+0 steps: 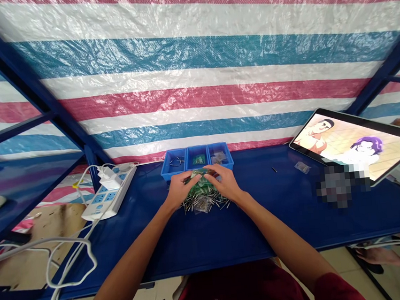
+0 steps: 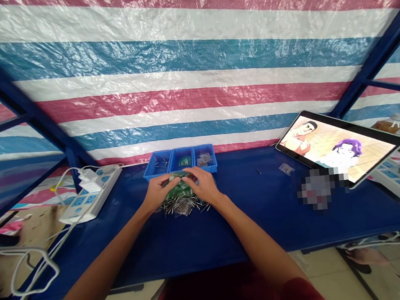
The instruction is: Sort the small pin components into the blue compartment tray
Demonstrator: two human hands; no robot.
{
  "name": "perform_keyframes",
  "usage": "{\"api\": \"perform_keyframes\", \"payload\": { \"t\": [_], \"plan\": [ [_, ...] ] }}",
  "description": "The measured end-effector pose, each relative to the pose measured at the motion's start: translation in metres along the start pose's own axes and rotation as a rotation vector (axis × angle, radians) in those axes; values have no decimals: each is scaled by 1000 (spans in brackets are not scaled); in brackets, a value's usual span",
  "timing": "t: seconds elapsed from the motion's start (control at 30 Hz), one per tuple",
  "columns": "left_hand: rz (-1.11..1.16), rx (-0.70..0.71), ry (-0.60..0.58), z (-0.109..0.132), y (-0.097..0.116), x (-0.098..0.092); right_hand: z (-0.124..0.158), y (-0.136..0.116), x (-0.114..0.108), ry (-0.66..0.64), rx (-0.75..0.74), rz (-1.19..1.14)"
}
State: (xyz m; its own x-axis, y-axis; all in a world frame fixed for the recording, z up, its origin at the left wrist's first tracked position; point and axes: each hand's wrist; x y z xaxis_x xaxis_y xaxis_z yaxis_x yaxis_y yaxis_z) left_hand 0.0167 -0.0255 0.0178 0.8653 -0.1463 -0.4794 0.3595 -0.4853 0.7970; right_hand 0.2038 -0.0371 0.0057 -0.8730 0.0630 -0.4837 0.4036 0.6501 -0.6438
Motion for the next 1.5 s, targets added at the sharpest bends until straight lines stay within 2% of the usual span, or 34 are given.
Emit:
{"api": "perform_keyframes", "payload": {
  "t": [0.13, 0.3, 0.43, 0.53, 0.63, 0.73, 0.9, 1.0, 1.13, 1.3, 1.4, 1.5],
  "plan": [
    [185, -80, -4, 1, -2, 2, -2, -2, 0, -19, 49, -52],
    [168, -59, -14, -1, -4, 1, -2, -1, 1, 13, 38, 15],
    [205, -67, 14, -4, -3, -2, 1, 0, 2, -10, 35, 2],
    [275, -96, 39, -4, 0, -2, 2, 0, 1, -10, -52, 7],
    [333, -123, 16, -3, 3, 0, 2, 2, 1, -14, -152, 71],
    [289, -127, -26, -3, 5, 0, 1, 5, 1, 12, -161, 92],
    [44, 56, -10, -3, 4, -4, 0, 5, 2, 27, -70, 95],
    [-33, 47, -33, -2, 1, -5, 1, 3, 2, 44, -22, 79],
    [81, -5, -39, -1, 2, -2, 2, 2, 1, 23, 18, 38],
    [325, -43, -28, -1, 7, -1, 0, 1, -1, 3, -151, 94],
    [325, -53, -66, -2, 7, -2, -1, 3, 0, -15, -183, 103],
    [213, -24, -60, -3, 6, -2, 0, 6, 2, 14, -130, 102]
  ]
}}
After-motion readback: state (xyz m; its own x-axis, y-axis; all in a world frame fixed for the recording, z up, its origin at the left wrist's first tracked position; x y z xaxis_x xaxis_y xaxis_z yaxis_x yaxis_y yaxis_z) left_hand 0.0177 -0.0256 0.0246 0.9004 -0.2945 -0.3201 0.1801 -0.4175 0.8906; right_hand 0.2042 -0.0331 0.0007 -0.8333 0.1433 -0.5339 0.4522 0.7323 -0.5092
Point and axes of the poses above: each hand's wrist, its own z-axis away from the middle knuckle, its own x-axis out of the palm, y = z × x, and after that the axes turned 4 degrees about -y, right-handed
